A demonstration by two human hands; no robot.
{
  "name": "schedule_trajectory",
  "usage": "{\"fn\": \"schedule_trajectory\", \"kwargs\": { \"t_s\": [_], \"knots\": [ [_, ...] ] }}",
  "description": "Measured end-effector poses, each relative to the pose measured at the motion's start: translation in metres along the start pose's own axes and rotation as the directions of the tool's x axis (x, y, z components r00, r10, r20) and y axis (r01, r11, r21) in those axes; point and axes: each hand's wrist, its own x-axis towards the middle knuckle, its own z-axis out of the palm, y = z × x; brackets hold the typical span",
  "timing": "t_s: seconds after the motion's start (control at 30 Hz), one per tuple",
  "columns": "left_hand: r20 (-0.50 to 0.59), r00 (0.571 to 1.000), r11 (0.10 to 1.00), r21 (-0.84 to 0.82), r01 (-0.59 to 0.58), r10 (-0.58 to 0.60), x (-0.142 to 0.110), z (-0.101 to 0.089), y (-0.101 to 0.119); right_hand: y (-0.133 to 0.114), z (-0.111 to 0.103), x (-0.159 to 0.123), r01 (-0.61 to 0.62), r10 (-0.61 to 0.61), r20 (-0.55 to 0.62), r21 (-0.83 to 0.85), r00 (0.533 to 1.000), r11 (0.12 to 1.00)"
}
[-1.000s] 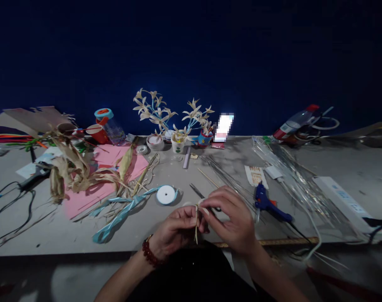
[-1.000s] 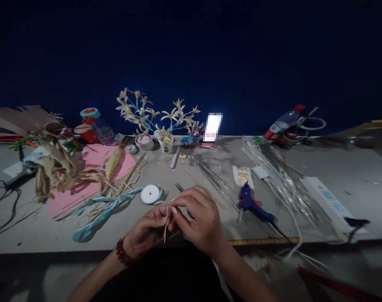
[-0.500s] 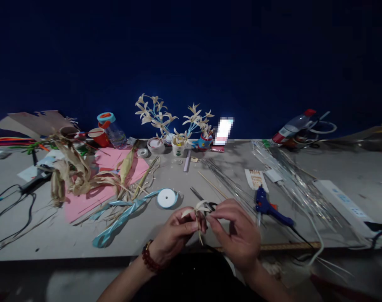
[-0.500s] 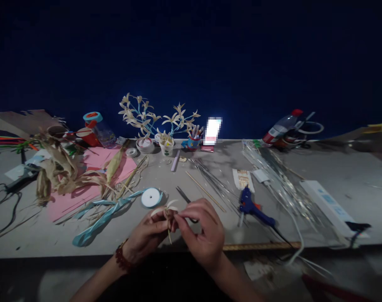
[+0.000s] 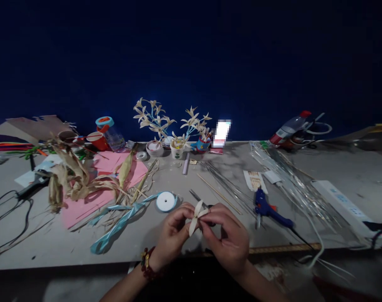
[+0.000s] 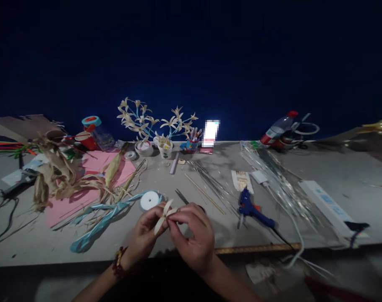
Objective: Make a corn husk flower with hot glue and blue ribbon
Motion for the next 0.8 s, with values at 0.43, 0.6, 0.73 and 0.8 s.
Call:
{"fn": "schedule_trajectory", "kwargs": {
  "t_s": [0.43,0.6,0.73,0.8],
  "knots": [
    [0.042,0.994,0.988,0.115,-0.104,0.100,0.003,-0.001,0.000,0.003,0.001,0.003,0.064,-0.064,-0.010,-0.043,0.998,0.997],
    [0.047,0.990,0.975,0.173,-0.138,0.132,0.004,0.001,0.004,0.005,0.000,0.004,0.137,-0.138,-0.001,-0.093,0.990,0.986],
    [0.053,0.986,0.956,0.244,-0.165,0.156,0.007,0.003,0.008,0.007,0.000,0.004,0.163,-0.162,0.014,-0.110,0.987,0.981],
    [0.059,0.984,0.946,0.270,-0.180,0.170,0.007,0.004,0.009,0.007,0.001,0.004,0.169,-0.169,0.014,-0.122,0.986,0.978]
  ]
}}
